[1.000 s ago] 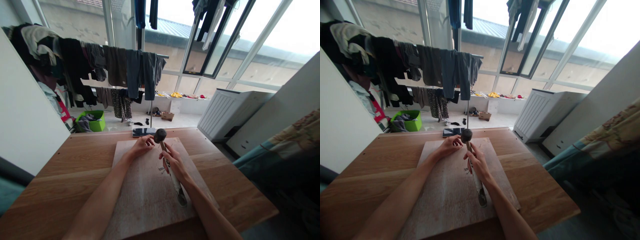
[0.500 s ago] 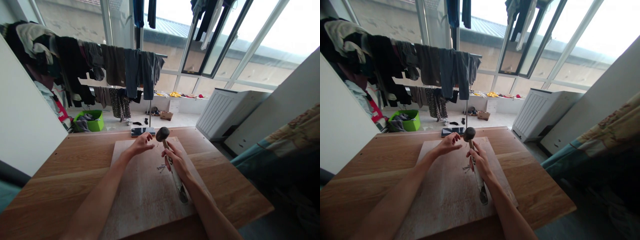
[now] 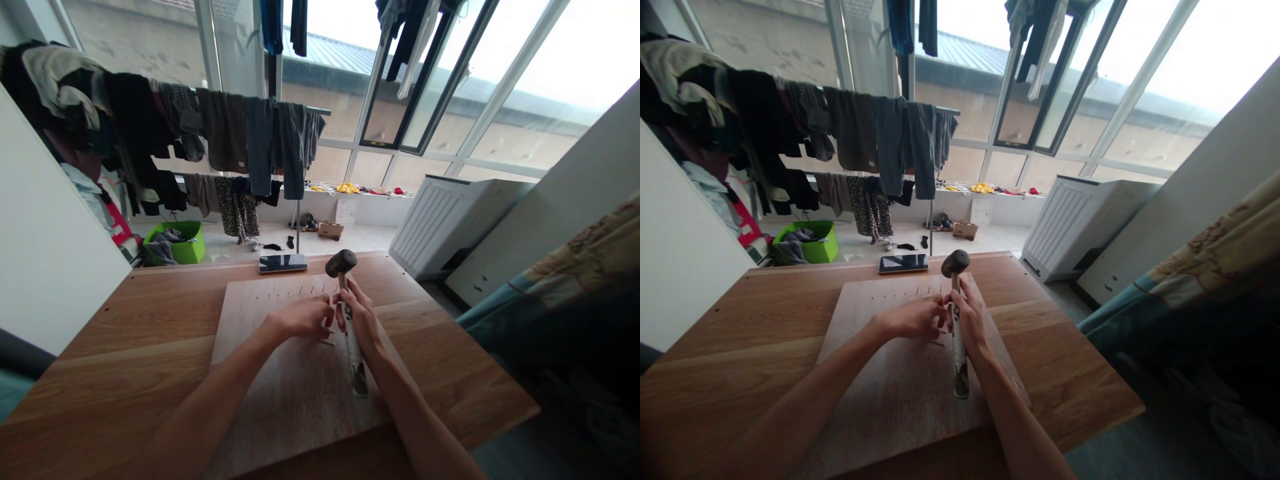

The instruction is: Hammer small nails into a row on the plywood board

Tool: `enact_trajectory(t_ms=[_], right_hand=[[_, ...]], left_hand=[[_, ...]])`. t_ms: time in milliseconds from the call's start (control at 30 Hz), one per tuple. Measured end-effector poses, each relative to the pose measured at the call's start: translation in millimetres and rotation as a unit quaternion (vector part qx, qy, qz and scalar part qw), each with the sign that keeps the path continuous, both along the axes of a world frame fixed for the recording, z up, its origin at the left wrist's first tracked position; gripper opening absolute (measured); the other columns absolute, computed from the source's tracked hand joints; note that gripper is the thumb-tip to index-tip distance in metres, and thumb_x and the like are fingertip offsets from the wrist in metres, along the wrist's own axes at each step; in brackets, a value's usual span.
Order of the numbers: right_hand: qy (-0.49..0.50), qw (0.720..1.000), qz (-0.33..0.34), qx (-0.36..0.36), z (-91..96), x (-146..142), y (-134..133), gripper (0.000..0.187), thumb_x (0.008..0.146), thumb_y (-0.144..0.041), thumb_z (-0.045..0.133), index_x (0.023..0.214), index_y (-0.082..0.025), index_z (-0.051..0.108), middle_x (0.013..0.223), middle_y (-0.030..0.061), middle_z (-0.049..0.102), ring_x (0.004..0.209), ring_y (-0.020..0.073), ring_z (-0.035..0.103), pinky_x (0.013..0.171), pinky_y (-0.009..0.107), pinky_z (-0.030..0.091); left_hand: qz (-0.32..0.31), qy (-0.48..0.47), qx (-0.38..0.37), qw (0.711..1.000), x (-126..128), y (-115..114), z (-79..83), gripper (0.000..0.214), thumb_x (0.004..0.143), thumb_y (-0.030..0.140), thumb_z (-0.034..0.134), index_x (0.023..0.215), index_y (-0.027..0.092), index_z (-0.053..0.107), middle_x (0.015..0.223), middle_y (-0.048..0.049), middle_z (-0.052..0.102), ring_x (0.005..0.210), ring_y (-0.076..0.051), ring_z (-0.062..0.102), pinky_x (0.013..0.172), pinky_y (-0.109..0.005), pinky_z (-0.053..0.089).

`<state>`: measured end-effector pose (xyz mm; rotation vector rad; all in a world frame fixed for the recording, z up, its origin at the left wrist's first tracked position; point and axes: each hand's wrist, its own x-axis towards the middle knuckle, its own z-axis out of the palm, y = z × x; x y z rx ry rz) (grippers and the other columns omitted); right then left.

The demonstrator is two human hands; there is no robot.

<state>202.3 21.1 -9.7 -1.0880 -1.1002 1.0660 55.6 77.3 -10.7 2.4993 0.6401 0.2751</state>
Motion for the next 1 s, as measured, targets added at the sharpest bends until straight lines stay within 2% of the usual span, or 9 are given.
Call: enact_trajectory(t_ms=[167,333,400,500,633,800,1000], right_hand=[[-0.004,1.0,0.002,0.0,-0.9,0,0,0.031,0.085,-0.042,0.058,0.108,-0.021,0.057,0.075,-0.002,0.063,0.035,0.0064,0.043,0.032,0.02,0.035],[-0.01,1.0,0.001,0.004,-1.5,1,0,0.032,0.087,-0.041,0.056,0.111,-0.021,0.057,0.068,-0.0045,0.058,0.036,0.0072,0.043,0.032,0.02,0.035],[-0.008,1.0,0.0,0.002,-1.1,1,0,0.032,0.087,-0.042,0.056,0.112,-0.021,0.056,0.068,-0.0049,0.057,0.035,0.0069,0.043,0.031,0.019,0.035],[0.002,1.0,0.001,0.0,-0.1,0,-1,0.032,0.087,-0.041,0.056,0.112,-0.021,0.056,0.073,-0.0042,0.058,0.035,0.0063,0.044,0.03,0.019,0.034],[0.007,1.0,0.006,0.008,1.7,-1,-1,0.029,0.087,-0.04,0.055,0.108,-0.02,0.056,0.077,-0.0035,0.059,0.035,0.0053,0.044,0.029,0.019,0.033],[0.007,1.0,0.008,0.0,1.8,-4,-2,0.034,0.087,-0.042,0.056,0.113,-0.02,0.055,0.076,-0.0034,0.058,0.034,0.0052,0.044,0.028,0.018,0.031],[-0.002,1.0,0.014,0.001,0.9,-7,-2,0.034,0.086,-0.041,0.056,0.114,-0.021,0.056,0.077,-0.0027,0.06,0.034,0.0055,0.044,0.028,0.018,0.031]], left_hand=[[0.008,0.029,0.016,0.999,-2,-4,7.1,0.013,0.071,0.012,0.072,0.082,0.019,0.07,0.095,-0.0038,0.064,0.074,-0.016,0.059,0.065,-0.026,0.044],[0.0,-0.01,0.025,1.0,-1,-4,10.6,0.015,0.071,0.007,0.068,0.081,0.019,0.069,0.092,-0.0042,0.066,0.082,-0.019,0.062,0.073,-0.027,0.045],[0.005,-0.027,0.022,0.999,-4,0,13.1,0.012,0.074,0.008,0.064,0.078,0.019,0.067,0.085,-0.0037,0.066,0.078,-0.018,0.062,0.073,-0.027,0.045],[0.042,-0.04,-0.015,0.998,-17,9,20.0,0.01,0.082,0.012,0.056,0.082,0.018,0.064,0.073,-0.0017,0.065,0.067,-0.016,0.06,0.062,-0.025,0.042],[0.124,-0.032,-0.041,0.991,-47,28,25.8,0.01,0.085,0.019,0.055,0.087,0.019,0.064,0.072,-0.0016,0.067,0.064,-0.016,0.061,0.057,-0.024,0.041],[0.219,-0.018,-0.006,0.976,-74,50,13.1,0.008,0.079,0.025,0.063,0.078,0.02,0.07,0.072,-0.0014,0.069,0.063,-0.016,0.061,0.058,-0.023,0.041],[0.234,-0.001,0.047,0.971,-77,58,-1.0,0.009,0.074,0.021,0.064,0.077,0.021,0.072,0.075,-0.0028,0.069,0.07,-0.018,0.062,0.062,-0.024,0.042]])
